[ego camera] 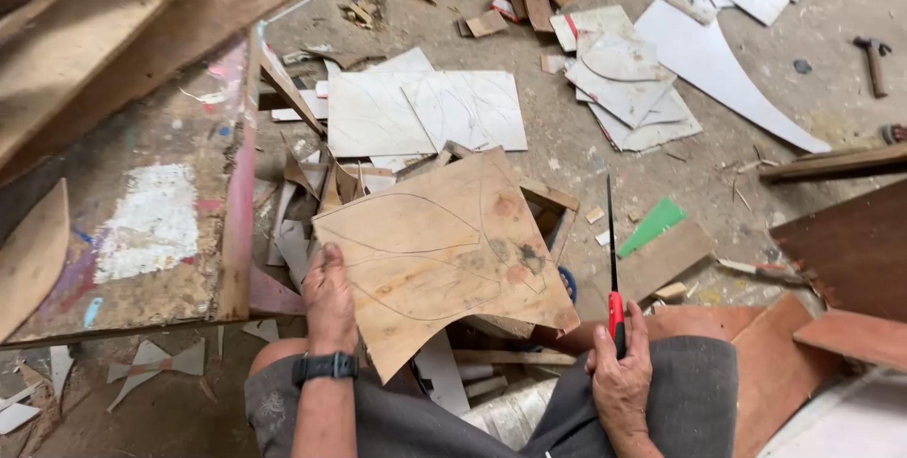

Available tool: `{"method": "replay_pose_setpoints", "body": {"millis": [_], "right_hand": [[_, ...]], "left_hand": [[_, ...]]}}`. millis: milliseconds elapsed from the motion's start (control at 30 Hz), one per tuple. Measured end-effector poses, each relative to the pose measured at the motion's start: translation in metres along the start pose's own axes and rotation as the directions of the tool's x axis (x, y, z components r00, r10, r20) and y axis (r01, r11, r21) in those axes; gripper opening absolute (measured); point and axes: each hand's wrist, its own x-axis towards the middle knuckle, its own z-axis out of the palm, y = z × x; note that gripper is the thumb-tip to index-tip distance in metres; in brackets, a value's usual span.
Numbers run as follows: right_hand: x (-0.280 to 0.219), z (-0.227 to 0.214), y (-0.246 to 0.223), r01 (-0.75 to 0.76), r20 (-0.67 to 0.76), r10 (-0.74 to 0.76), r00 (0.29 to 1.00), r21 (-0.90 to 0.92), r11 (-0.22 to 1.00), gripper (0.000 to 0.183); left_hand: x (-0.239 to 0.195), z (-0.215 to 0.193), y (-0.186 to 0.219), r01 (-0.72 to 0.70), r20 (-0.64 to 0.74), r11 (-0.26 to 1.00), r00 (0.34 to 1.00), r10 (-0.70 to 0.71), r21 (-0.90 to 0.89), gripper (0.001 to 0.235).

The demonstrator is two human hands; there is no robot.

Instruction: Using a hand saw to cut out a leaf-shaped design from a thin wooden board.

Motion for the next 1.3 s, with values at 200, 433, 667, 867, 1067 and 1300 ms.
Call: {"method": "replay_pose_setpoints", "body": {"millis": [200, 433, 667, 867, 1067, 1300], "right_hand": [[-0.003, -0.003, -0.004, -0.009, 0.046, 0.015, 0.999, -0.131, 0.991, 0.064], [0.004, 0.0, 0.01, 0.023, 0.15, -0.007, 0.989, -0.104, 0.994, 0.062], [0.006, 0.002, 0.012, -0.013, 0.15, 0.057, 0.987, -0.277, 0.961, 0.063], [0.018, 0.003, 0.028, 0.112, 0.191, -0.041, 0.981, -0.375, 0.92, 0.065], [0.018, 0.0, 0.025, 0.163, 0.201, -0.09, 0.975, -0.385, 0.908, 0.063], [0.018, 0.001, 0.035, 0.273, 0.26, -0.176, 0.95, -0.409, 0.871, 0.058]], "left_hand": [[0.052, 0.024, -0.08, 0.052, 0.115, 0.999, 0.992, -0.05, -0.011, 0.047], [0.095, 0.002, -0.158, 0.083, -0.014, 0.994, 0.996, -0.083, 0.074, 0.041], [0.059, -0.001, -0.111, 0.349, -0.11, 0.765, 0.931, -0.348, 0.541, 0.068], [0.06, 0.004, -0.109, 0.336, -0.121, 0.71, 0.934, -0.336, 0.619, 0.085], [0.065, 0.002, -0.138, 0.271, -0.063, 0.684, 0.947, -0.314, 0.677, 0.072], [0.055, -0.006, -0.133, 0.265, -0.016, 0.672, 0.936, -0.352, 0.692, 0.046]]}}
